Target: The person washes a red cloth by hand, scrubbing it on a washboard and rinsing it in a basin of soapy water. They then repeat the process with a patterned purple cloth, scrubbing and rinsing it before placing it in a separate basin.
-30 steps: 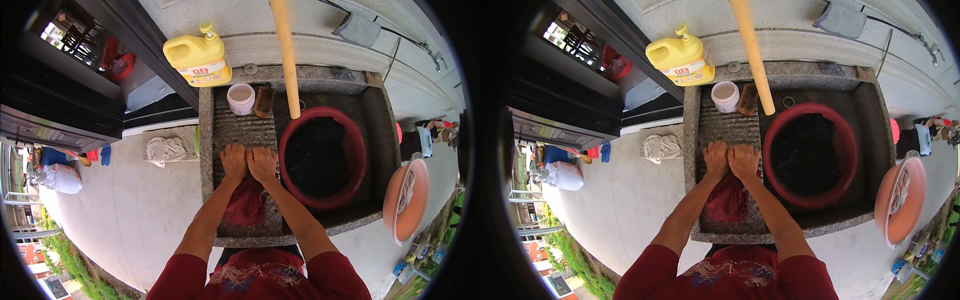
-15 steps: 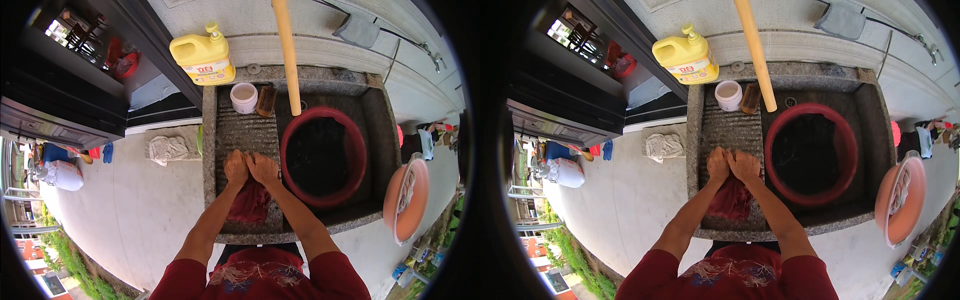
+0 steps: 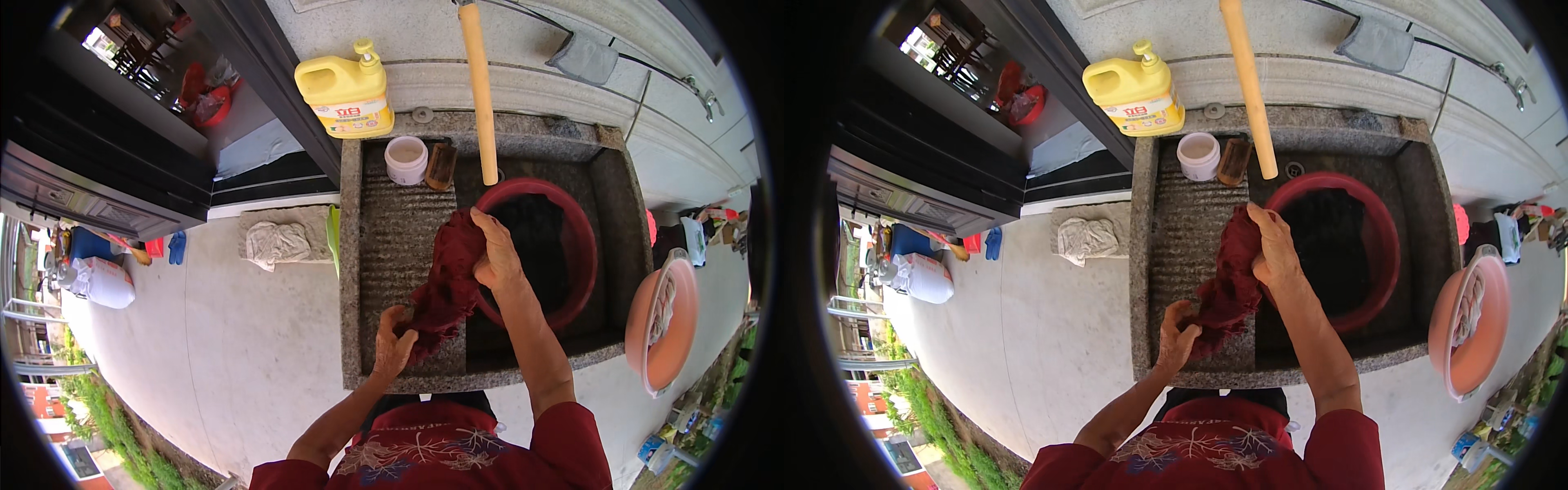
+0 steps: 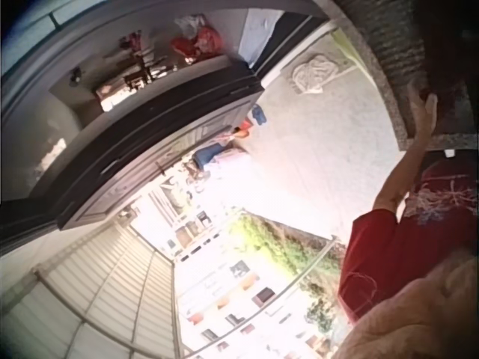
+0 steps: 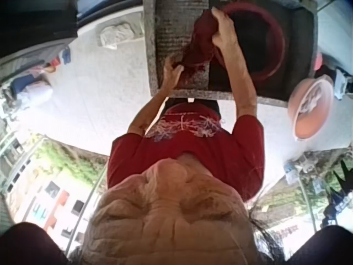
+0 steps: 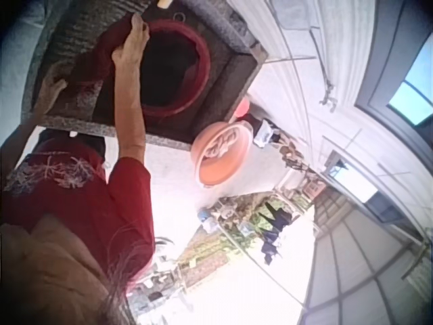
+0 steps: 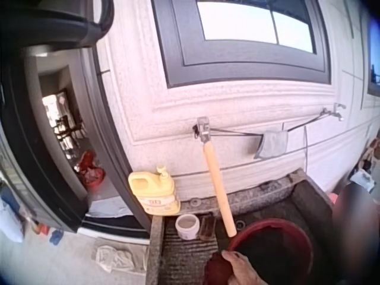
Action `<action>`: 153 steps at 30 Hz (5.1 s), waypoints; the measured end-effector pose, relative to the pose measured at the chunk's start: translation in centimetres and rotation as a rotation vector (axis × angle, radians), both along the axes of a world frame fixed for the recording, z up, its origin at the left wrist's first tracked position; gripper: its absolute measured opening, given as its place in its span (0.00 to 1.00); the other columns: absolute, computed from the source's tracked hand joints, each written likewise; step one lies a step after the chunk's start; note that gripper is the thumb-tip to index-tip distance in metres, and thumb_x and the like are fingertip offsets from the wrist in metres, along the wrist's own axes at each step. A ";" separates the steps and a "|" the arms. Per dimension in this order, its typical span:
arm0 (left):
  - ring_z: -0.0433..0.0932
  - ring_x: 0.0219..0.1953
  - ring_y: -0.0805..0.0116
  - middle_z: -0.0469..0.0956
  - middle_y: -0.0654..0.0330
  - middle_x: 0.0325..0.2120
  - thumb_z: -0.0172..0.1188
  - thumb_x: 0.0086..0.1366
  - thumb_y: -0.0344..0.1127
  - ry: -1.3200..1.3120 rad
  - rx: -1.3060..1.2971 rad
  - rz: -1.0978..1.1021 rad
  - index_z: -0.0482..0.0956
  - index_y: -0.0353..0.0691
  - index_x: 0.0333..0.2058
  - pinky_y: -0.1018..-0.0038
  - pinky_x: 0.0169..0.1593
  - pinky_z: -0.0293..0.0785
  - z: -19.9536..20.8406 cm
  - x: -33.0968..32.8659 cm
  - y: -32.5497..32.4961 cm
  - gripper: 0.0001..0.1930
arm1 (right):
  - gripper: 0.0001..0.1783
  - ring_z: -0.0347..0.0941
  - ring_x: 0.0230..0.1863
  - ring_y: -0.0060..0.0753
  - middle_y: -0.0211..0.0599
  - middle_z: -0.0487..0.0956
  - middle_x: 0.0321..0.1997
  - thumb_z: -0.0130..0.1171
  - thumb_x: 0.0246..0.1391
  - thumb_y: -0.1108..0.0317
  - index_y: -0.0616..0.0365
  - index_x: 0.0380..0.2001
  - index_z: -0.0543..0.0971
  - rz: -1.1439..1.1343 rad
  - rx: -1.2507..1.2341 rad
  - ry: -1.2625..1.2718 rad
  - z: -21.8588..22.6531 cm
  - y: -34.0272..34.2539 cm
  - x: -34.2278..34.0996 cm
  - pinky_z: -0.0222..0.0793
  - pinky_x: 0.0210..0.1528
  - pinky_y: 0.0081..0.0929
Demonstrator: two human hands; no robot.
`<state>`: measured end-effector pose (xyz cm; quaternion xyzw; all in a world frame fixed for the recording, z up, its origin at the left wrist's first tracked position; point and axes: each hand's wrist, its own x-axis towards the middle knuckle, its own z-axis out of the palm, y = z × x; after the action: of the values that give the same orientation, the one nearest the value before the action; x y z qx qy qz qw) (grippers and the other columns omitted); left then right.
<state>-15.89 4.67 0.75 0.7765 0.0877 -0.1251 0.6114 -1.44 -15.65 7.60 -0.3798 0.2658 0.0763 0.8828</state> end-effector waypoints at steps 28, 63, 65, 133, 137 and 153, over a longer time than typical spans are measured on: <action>0.33 0.68 0.47 0.37 0.38 0.65 0.49 0.58 0.64 -0.128 0.994 -0.456 0.45 0.21 0.61 0.45 0.65 0.32 -5.2 0.8 -1.7 0.50 | 0.10 0.69 0.28 0.42 0.37 0.68 0.25 0.57 0.40 0.65 0.53 0.28 0.70 0.313 -1.947 -0.800 -12.3 8.4 2.9 0.65 0.24 0.36; 0.62 0.28 0.64 0.61 0.60 0.21 0.54 0.64 0.41 -0.527 0.589 -0.017 0.67 0.39 0.25 0.68 0.33 0.58 -6.4 15.2 -2.5 0.14 | 0.12 0.68 0.29 0.40 0.37 0.71 0.24 0.54 0.52 0.60 0.55 0.21 0.76 0.151 -2.022 -0.213 -11.1 7.9 0.6 0.61 0.28 0.38; 0.58 0.22 0.67 0.57 0.61 0.16 0.54 0.65 0.43 -0.277 0.145 0.051 0.63 0.39 0.22 0.68 0.30 0.56 -4.0 11.6 -2.8 0.18 | 0.12 0.66 0.28 0.39 0.37 0.69 0.24 0.54 0.52 0.61 0.55 0.20 0.74 0.158 -1.742 -0.381 -11.1 7.3 -3.2 0.58 0.29 0.36; 0.74 0.38 0.58 0.74 0.57 0.37 0.50 0.63 0.52 -0.193 0.189 -0.084 0.73 0.43 0.48 0.61 0.41 0.69 0.2 12.4 -1.5 0.22 | 0.19 0.67 0.43 0.43 0.39 0.73 0.40 0.53 0.54 0.53 0.56 0.40 0.77 0.185 -1.694 -0.517 -10.0 3.2 -5.8 0.63 0.42 0.39; 0.66 0.33 0.61 0.69 0.60 0.29 0.48 0.64 0.53 -0.517 0.405 0.053 0.75 0.42 0.29 0.63 0.41 0.61 -0.7 6.6 -2.3 0.20 | 0.14 0.68 0.36 0.39 0.36 0.73 0.35 0.53 0.50 0.61 0.58 0.36 0.76 0.029 -1.653 -0.605 -6.7 7.9 -9.6 0.57 0.35 0.37; 0.64 0.45 0.55 0.69 0.55 0.39 0.52 0.62 0.41 -0.492 0.660 -0.071 0.77 0.42 0.33 0.58 0.46 0.62 -4.6 8.4 -2.9 0.10 | 0.16 0.63 0.46 0.41 0.36 0.68 0.43 0.51 0.53 0.53 0.49 0.39 0.78 0.156 -1.786 -0.318 -9.6 6.8 -8.0 0.56 0.42 0.44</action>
<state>-7.48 1.78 -3.85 0.9402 -0.0527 0.0780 0.3274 -9.47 -8.81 -1.96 -0.9453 0.0745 -0.1516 0.2790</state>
